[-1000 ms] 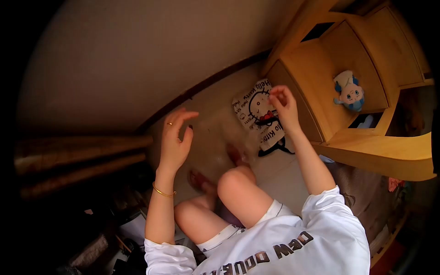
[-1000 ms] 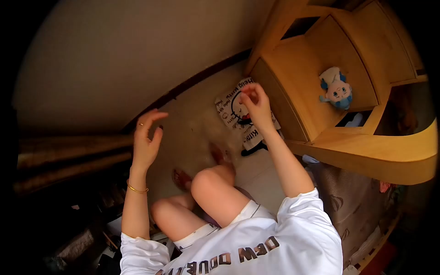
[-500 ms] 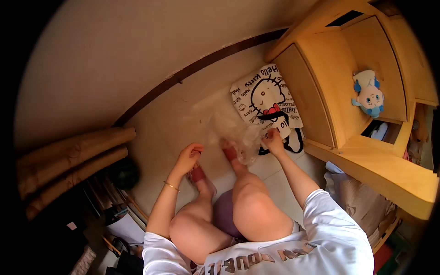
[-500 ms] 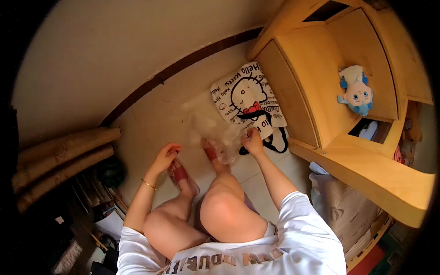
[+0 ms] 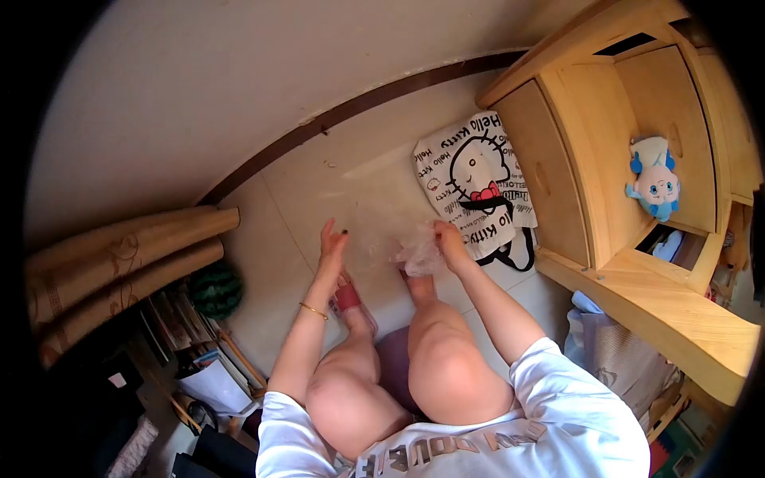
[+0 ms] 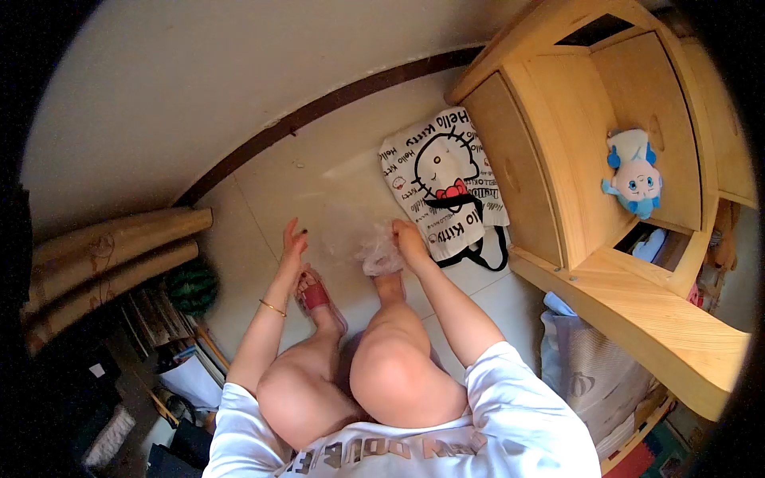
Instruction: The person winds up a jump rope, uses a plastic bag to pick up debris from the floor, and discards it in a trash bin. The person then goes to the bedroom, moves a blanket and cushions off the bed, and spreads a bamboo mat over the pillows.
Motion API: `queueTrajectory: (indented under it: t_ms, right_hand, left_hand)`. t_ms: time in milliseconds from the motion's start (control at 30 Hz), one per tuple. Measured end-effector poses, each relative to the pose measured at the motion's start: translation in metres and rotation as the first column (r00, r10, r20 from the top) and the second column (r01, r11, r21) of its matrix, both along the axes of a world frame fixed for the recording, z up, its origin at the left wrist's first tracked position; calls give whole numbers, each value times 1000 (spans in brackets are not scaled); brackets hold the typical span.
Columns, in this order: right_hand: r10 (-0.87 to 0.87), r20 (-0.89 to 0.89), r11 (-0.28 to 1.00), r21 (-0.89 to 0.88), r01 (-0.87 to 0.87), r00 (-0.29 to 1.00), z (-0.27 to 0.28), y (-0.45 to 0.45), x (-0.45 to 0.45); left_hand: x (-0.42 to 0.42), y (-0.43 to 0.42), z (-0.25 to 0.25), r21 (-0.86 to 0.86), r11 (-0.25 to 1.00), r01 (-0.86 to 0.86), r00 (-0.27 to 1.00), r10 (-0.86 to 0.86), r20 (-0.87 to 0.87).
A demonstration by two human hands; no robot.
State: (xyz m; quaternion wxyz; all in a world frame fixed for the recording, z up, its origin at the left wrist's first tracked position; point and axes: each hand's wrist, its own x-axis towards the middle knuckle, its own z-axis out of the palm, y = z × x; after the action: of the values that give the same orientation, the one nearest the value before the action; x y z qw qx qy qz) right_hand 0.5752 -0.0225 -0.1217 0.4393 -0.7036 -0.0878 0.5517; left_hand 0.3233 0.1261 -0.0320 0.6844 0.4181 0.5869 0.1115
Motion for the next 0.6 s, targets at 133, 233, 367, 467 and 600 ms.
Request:
queueTrajectory:
  t_ms: [133,233,367,467,600]
  right_hand:
    - [-167,-185,973,125,192,968,60,20,-29]
    - [6,-2,967,256,-6,1000,59,36,-59]
    - [377,460,779,312,-543,804,91,52,-96]
    - [660,562,509,152,-847,498,102,52,-102]
    - [813,477,322,108,-941,333,101,42,-106]
  left_hand:
    - [12,3,28,-120,993,17,934,27,355]
    - [25,-10,36,-353,934,52,900,109,422]
    - [19,-21,33,-553,826,110,826,234,513]
    - [4,-23,5,-572,820,-3,844,309,438]
    - [-8,-40,-8,-436,876,-206,907,339,251]
